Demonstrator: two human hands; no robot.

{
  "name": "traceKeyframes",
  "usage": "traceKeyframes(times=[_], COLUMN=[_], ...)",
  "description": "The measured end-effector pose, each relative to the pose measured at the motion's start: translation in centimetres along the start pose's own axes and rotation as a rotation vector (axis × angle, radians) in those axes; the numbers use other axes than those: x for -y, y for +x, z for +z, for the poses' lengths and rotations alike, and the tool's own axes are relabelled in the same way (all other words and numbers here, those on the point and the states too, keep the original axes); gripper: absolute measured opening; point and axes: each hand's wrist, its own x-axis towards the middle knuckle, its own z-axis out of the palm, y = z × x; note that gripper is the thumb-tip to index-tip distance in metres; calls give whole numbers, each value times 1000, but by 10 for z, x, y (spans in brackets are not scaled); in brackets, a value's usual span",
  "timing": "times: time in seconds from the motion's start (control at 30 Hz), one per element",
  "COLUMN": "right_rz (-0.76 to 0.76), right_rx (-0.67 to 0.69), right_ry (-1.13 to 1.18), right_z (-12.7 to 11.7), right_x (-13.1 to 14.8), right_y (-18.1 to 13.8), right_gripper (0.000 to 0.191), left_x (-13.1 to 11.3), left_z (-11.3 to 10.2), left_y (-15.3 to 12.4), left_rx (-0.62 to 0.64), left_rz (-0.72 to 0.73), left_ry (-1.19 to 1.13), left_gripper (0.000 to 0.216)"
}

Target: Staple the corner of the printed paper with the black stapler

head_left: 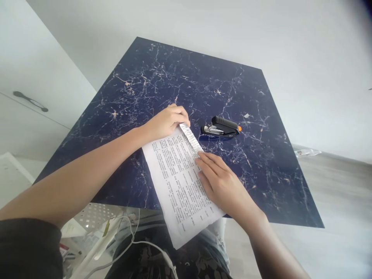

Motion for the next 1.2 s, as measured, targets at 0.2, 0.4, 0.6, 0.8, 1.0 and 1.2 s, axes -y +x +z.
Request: traceKeyframes(times=[0.2, 0.4, 0.6, 0.8, 1.0, 1.2], right_rz=[89, 162, 148, 12, -70, 131], right_rx=[11, 15, 67, 144, 170, -22], right_ry=[-24, 4, -67, -161, -137, 69], right_z=[6, 10, 11, 4, -12, -55], right_x=[19, 37, 47, 49, 48, -22], right_y=[4, 9, 12, 21, 30, 56], right_gripper=[46, 51, 50, 38, 27, 26], left_x=[-12, -17, -24, -35, -32, -30], left_z=[-5, -11, -6, 4, 11, 11], left_y=[-4, -4, -10, -8, -11, -10], left_rx=[39, -23, 134, 41, 122, 135], left_rz=[-113, 82, 94, 27, -53, -149], left_ry=[-56, 123, 196, 189, 187, 157], left_gripper=[29, 26, 27, 20, 26, 25])
